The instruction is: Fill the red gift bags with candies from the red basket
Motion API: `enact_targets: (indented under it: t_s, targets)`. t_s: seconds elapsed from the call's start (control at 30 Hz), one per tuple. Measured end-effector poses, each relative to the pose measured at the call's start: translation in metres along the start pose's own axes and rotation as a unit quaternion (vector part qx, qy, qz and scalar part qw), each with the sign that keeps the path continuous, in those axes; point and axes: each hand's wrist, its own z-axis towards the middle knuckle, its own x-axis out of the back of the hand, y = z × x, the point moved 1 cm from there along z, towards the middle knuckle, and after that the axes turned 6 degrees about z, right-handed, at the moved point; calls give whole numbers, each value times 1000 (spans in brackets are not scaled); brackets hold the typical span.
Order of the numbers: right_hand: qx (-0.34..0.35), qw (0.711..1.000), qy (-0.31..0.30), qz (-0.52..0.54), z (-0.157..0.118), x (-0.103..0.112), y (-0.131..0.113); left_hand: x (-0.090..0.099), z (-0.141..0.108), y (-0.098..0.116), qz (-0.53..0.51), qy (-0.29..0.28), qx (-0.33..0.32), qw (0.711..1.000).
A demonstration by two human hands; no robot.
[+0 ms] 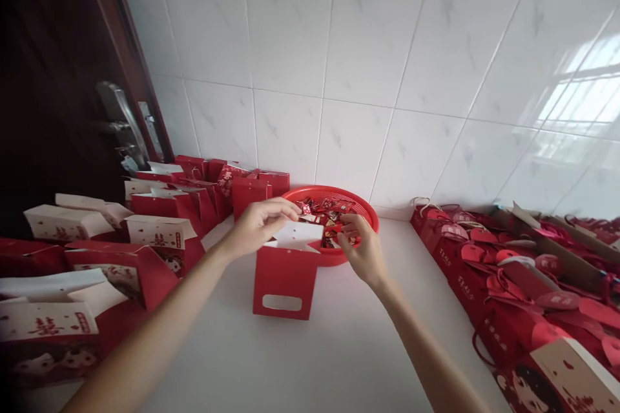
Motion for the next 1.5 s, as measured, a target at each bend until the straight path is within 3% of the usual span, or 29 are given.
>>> enact_targets:
  t_s: [0.1,0.2,0.3,0.43,0.5,0.6,0.7,0.87,1.03,1.17,1.33,1.5]
  targets:
    - [-34,999,-18,-22,29,4,17,-17,0,0,-15,-65,6,998]
    - [-86,993,-53,-58,53,4,37,-20,-1,2,-30,-111,34,993]
    - [-116,983,-124,-68,67,-4,53,-18,-2,3,-54,-134,64,987]
    - [-112,954,-268,-72,73,-20,64,-18,-2,0,-107,-168,116,973]
    - [-109,944,-302,-80,74,-25,67,-18,-2,-4,-138,-169,126,968]
    - [-101,962,-245,-59,78,-27,72,-17,1,-11,-159,-150,128,967]
    - [-108,980,-162,35,79,-24,74,-16,6,-23,-150,-123,131,972]
    - [-172,956,-119,207,77,-19,70,-28,24,-53,-81,-68,164,981]
    - [-188,941,-99,262,74,-16,60,-54,52,-80,-46,-35,193,980]
    - [-204,938,-110,257,73,-17,61,-70,66,-89,-74,-59,210,973]
    - [-244,953,-69,169,75,-19,73,-70,68,-90,-88,35,203,975]
    - [-234,948,-215,-31,74,-23,77,-67,65,-96,-64,115,265,955]
